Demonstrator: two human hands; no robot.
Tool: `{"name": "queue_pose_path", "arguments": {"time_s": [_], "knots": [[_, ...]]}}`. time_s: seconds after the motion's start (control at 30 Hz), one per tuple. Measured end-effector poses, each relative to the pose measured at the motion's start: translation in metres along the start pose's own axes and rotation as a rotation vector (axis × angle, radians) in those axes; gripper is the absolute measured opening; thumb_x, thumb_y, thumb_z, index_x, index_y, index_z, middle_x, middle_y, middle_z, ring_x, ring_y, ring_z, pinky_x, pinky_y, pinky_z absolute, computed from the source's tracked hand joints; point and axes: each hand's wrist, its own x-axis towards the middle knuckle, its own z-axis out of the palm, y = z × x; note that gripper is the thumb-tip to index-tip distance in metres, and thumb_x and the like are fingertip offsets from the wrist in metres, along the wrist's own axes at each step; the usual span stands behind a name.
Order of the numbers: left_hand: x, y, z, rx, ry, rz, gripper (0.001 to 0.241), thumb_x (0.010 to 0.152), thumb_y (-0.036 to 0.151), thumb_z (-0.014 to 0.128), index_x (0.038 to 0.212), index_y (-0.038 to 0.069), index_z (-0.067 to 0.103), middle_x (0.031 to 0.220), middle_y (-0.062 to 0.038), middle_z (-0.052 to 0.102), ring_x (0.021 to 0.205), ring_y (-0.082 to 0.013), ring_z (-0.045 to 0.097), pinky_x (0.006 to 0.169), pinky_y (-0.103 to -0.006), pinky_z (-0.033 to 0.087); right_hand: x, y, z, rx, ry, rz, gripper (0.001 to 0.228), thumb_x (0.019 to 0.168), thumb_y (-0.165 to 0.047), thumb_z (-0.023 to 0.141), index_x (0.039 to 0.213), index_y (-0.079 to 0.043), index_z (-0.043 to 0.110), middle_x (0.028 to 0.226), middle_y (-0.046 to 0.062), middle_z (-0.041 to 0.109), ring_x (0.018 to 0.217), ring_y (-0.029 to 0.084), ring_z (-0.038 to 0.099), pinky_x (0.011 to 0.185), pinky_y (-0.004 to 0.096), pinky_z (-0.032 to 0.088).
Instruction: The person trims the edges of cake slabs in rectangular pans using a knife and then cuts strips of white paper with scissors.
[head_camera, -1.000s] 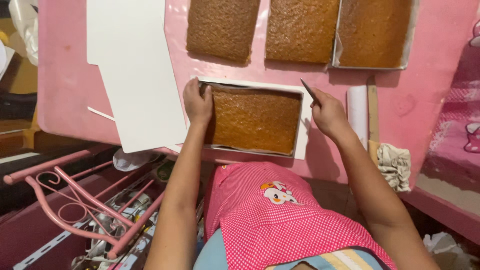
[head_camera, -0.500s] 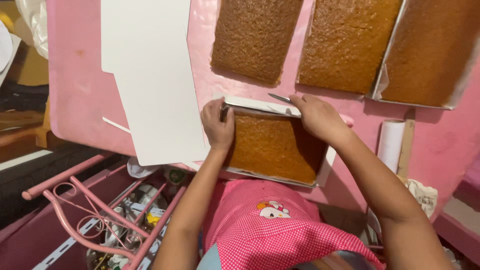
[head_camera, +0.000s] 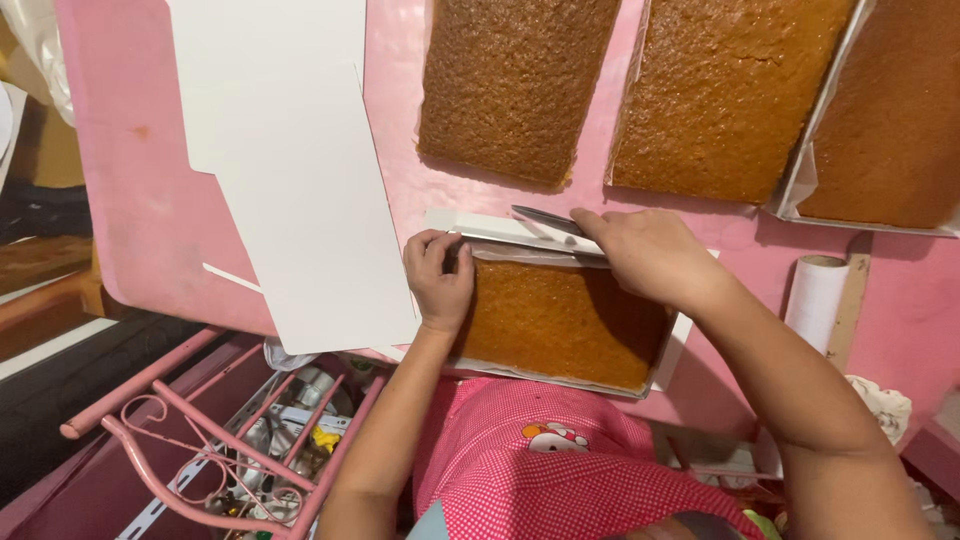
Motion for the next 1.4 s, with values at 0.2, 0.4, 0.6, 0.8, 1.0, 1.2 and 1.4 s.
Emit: {"name": "queue_pose_path", "arguments": {"time_s": [0.2,0.4,0.6,0.8,1.0,1.2,1.4], "knots": [[0.008,0.017,-0.009,-0.073,-0.04,-0.087,0.017,0.091,0.012,0.07,0.107,0.014,0.065,0.101,0.0,0.054,0.098,-0.0208,0.058,0.087,-0.0367,0.049,0.007,0.023,0.022,0.051,0.014,0.038,0.025,0.096,-0.019,0.052,0.112,-0.021,0.07,0.09,0.006,0.075,0.089,0.031,0.076,0.076,0.043,0.061],[0.005,0.008,-0.006,-0.113,-0.026,-0.091,0.02,0.095,0.015,0.067,0.114,0.01,0.065,0.102,-0.004,0.056,0.098,-0.0237,0.061,0.087,-0.036,0.051,0.001,0.015,0.007,0.064,-0.055,0.03,0.039,0.098,-0.013,0.045,0.131,-0.024,0.064,0.091,0.011,0.075,0.09,0.036,0.076,0.079,0.049,0.061],[0.009,0.007,-0.004,-0.088,-0.024,-0.148,0.019,0.093,0.025,0.075,0.104,0.012,0.066,0.101,-0.002,0.061,0.097,-0.0225,0.063,0.085,-0.0361,0.05,0.004,0.007,-0.014,0.045,-0.073,-0.064,0.046,0.096,-0.01,0.048,0.137,-0.026,0.06,0.104,0.008,0.075,0.1,0.031,0.075,0.085,0.043,0.057],[0.008,0.004,-0.002,-0.075,-0.025,-0.205,0.022,0.092,0.031,0.076,0.103,0.014,0.066,0.099,0.001,0.062,0.094,-0.0201,0.062,0.083,-0.0349,0.05,0.009,0.017,-0.004,0.206,-0.068,-0.067,0.043,0.097,-0.008,0.047,0.131,-0.027,0.065,0.112,0.009,0.074,0.108,0.032,0.071,0.089,0.044,0.057],[0.002,-0.005,0.002,-0.17,0.026,-0.302,0.013,0.094,0.019,0.077,0.093,0.008,0.068,0.086,-0.004,0.064,0.079,-0.0187,0.064,0.07,-0.0308,0.051,0.018,0.009,-0.002,0.283,-0.025,-0.007,0.042,0.097,-0.009,0.047,0.124,-0.029,0.072,0.103,0.012,0.068,0.1,0.034,0.067,0.082,0.045,0.059],[0.005,-0.004,0.003,-0.181,0.033,-0.298,0.013,0.094,0.018,0.076,0.09,0.008,0.069,0.083,-0.004,0.064,0.074,-0.0187,0.064,0.065,-0.0306,0.051,0.028,-0.001,0.0,0.357,0.086,-0.091,0.03,0.098,-0.021,0.053,0.118,-0.025,0.074,0.098,0.007,0.069,0.098,0.029,0.066,0.082,0.042,0.058],[0.003,-0.006,0.004,-0.177,0.045,-0.284,0.015,0.094,0.018,0.077,0.088,0.007,0.069,0.082,-0.006,0.064,0.075,-0.0206,0.064,0.066,-0.0312,0.051,0.032,-0.019,-0.002,0.287,0.287,-0.196,0.026,0.098,-0.019,0.052,0.112,-0.022,0.074,0.092,0.002,0.07,0.092,0.024,0.064,0.075,0.038,0.058]]}}
